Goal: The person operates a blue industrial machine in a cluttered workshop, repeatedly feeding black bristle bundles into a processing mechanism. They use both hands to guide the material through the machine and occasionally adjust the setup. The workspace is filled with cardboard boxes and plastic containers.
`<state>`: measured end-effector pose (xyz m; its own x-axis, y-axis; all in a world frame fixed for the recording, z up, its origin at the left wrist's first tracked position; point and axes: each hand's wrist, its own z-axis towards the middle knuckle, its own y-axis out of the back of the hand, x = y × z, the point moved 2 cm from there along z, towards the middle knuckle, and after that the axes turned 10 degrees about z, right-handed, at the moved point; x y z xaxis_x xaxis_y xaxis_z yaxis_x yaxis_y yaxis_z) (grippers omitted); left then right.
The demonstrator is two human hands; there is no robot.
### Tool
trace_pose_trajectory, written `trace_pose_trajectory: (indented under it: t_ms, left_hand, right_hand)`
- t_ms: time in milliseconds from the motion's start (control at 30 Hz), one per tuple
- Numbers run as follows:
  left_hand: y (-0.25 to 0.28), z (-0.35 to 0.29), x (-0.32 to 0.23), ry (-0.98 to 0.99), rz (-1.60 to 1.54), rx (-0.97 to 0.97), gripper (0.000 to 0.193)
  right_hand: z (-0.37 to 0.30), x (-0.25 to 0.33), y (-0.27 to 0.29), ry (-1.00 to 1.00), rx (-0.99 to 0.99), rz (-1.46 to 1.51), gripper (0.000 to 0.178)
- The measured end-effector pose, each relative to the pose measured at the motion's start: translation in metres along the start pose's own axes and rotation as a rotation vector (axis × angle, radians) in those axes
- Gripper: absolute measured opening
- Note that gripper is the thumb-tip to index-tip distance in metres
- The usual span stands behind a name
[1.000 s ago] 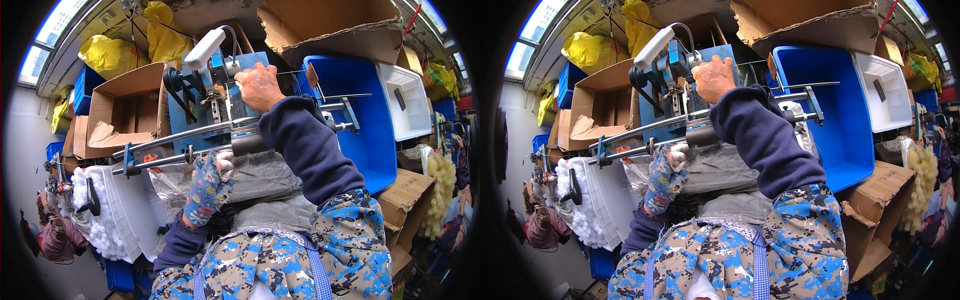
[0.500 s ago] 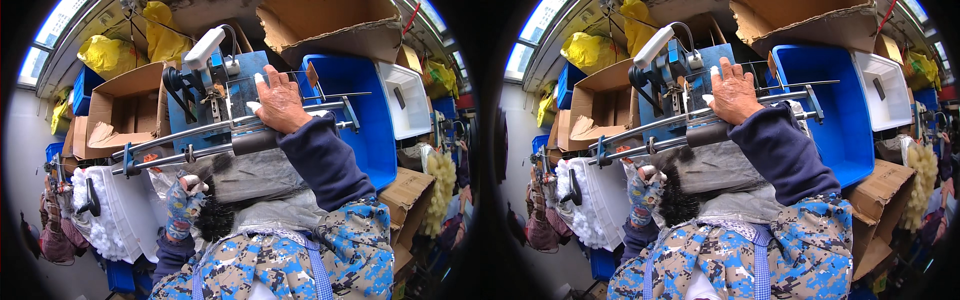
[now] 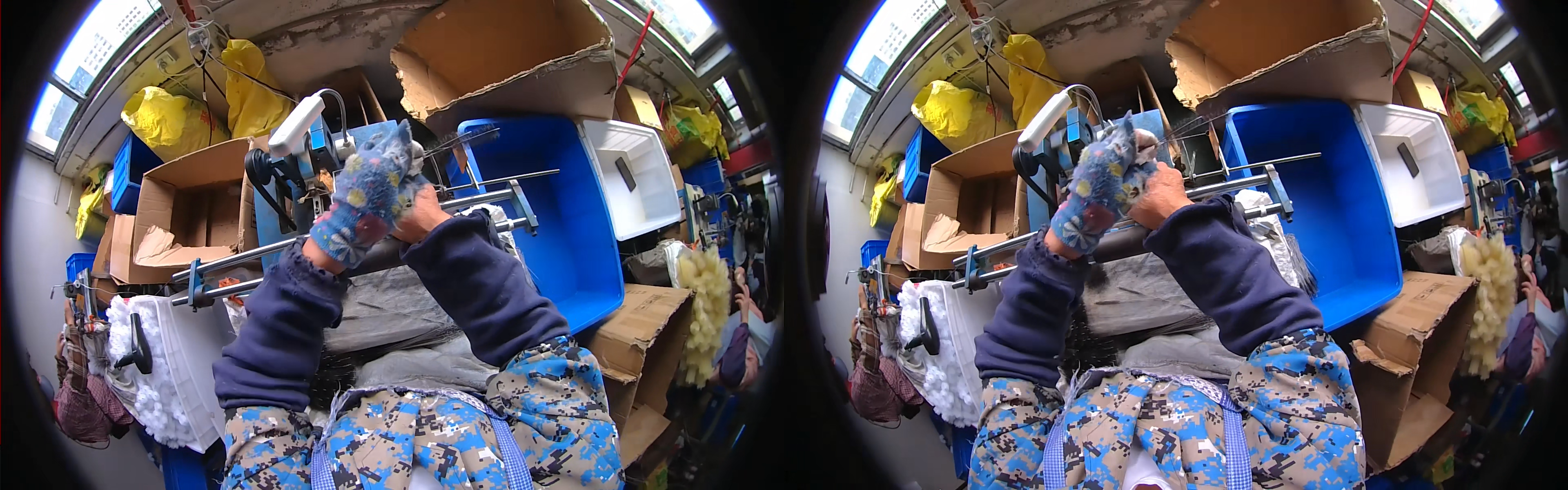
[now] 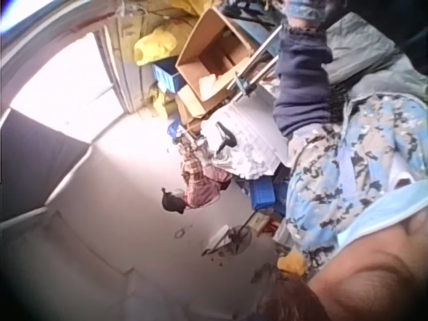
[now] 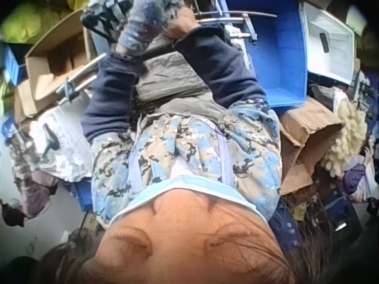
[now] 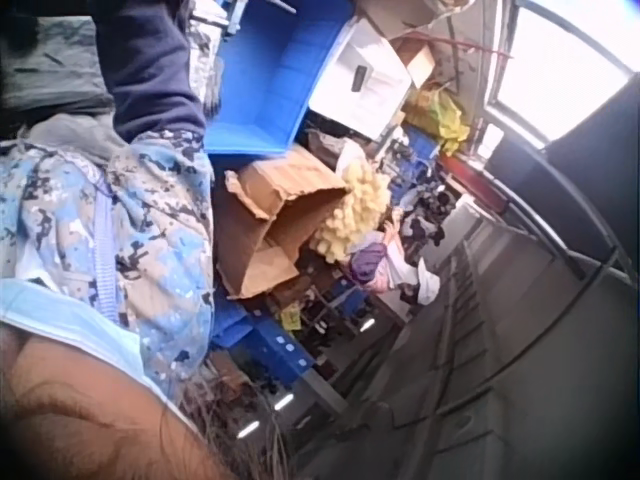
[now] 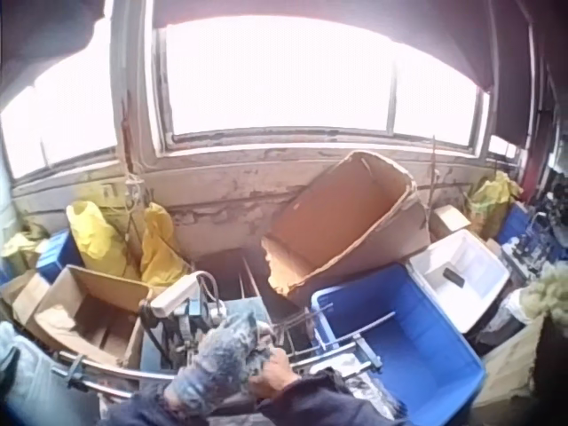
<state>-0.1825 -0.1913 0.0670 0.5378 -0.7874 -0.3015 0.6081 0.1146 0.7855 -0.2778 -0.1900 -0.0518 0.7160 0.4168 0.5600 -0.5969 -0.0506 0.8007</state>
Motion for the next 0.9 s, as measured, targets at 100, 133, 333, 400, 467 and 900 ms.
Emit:
trace_pose_trajectory:
  t_ms: [100,133,333,400,467,900]
  left_hand:
    - [-0.047,0.053,-0.011,-0.049,0.187,0.076,0.027]
    - [-0.053,0.064,-0.019,-0.009,0.216,0.144,0.029]
    - [-0.097,0.108,-0.035,0.183,0.28,0.468,0.036]
    - [-0.093,0.107,-0.035,0.198,0.275,0.473,0.035]
    - [-0.089,0.106,-0.031,0.214,0.272,0.475,0.034]
    - [-0.071,0.091,-0.015,0.258,0.235,0.492,0.028]
  right_hand:
    - [-0.011,0.034,0.018,0.099,-0.153,0.43,0.05]
    - [-0.012,0.045,0.02,0.074,-0.125,0.443,0.049]
    - [-0.026,0.05,0.03,-0.136,0.098,0.065,0.049]
    - [-0.026,0.053,0.031,-0.148,0.123,0.01,0.048]
    - [-0.025,0.055,0.031,-0.149,0.14,-0.022,0.048]
    - [-0.016,0.063,0.025,-0.202,0.205,-0.103,0.047]
